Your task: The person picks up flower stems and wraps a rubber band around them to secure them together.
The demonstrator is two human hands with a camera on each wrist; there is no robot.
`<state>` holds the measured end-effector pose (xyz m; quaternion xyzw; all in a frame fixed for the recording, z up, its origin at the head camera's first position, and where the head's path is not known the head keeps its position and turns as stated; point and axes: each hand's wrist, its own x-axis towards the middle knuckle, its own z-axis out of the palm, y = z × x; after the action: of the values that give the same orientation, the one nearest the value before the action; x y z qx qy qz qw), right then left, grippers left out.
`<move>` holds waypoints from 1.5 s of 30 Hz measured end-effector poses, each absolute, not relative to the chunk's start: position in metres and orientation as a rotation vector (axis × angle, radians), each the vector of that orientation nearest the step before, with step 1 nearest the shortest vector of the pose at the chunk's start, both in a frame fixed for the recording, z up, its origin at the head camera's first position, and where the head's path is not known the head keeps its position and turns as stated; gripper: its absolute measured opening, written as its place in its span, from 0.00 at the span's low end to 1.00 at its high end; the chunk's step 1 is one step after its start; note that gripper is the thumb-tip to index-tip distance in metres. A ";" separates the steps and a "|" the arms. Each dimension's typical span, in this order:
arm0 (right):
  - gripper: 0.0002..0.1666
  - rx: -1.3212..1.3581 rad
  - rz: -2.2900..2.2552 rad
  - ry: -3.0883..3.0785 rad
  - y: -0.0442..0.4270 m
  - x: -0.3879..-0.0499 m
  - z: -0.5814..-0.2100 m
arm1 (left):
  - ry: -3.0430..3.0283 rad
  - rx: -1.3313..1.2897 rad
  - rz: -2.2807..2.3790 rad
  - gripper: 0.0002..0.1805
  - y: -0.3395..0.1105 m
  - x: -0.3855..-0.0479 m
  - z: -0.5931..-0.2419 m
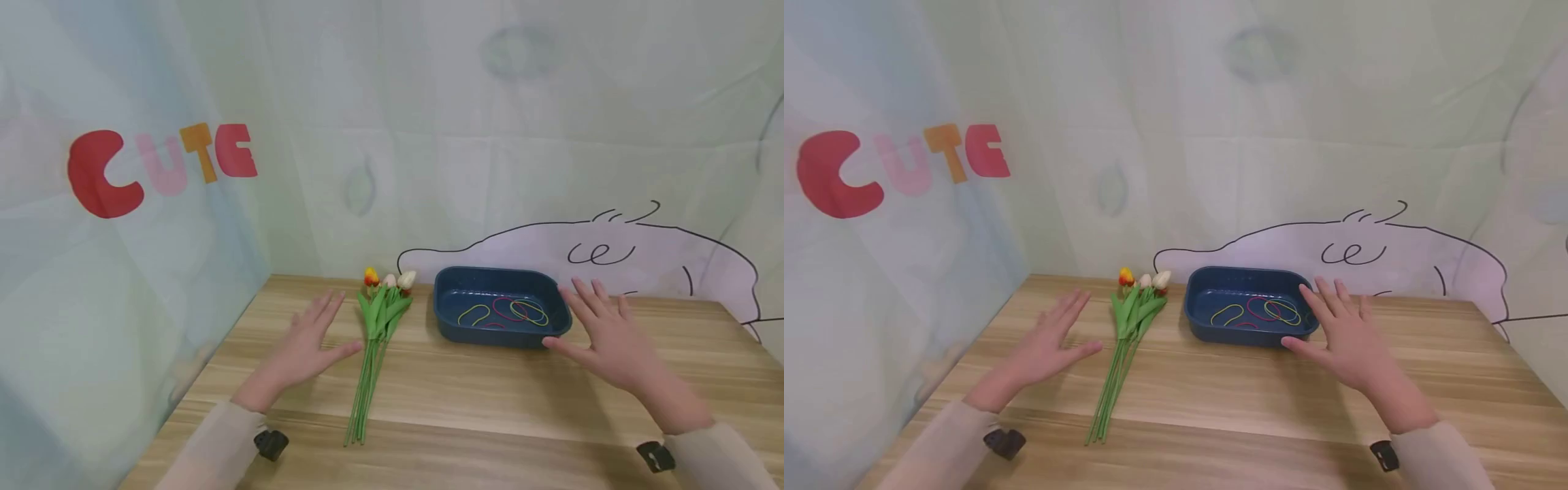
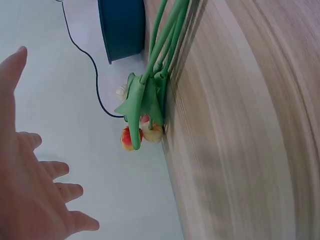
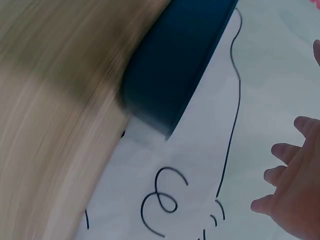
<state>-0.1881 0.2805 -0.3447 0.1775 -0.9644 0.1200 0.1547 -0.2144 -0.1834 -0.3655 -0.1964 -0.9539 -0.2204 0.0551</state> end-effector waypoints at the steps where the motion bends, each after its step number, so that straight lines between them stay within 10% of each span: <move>1: 0.53 0.517 0.355 -2.760 0.276 -0.189 -0.344 | -2.894 -0.591 -0.697 0.50 -0.182 -0.214 -0.367; 45: 0.49 0.833 0.964 -2.615 0.100 -0.220 -0.367 | -2.812 -0.458 -1.542 0.48 -0.143 -0.234 -0.391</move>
<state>-0.2196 0.0999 -0.3666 0.2843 -0.8929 0.3291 0.1163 -0.2336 -0.1427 -0.3911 -0.1411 -0.8670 -0.4753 -0.0491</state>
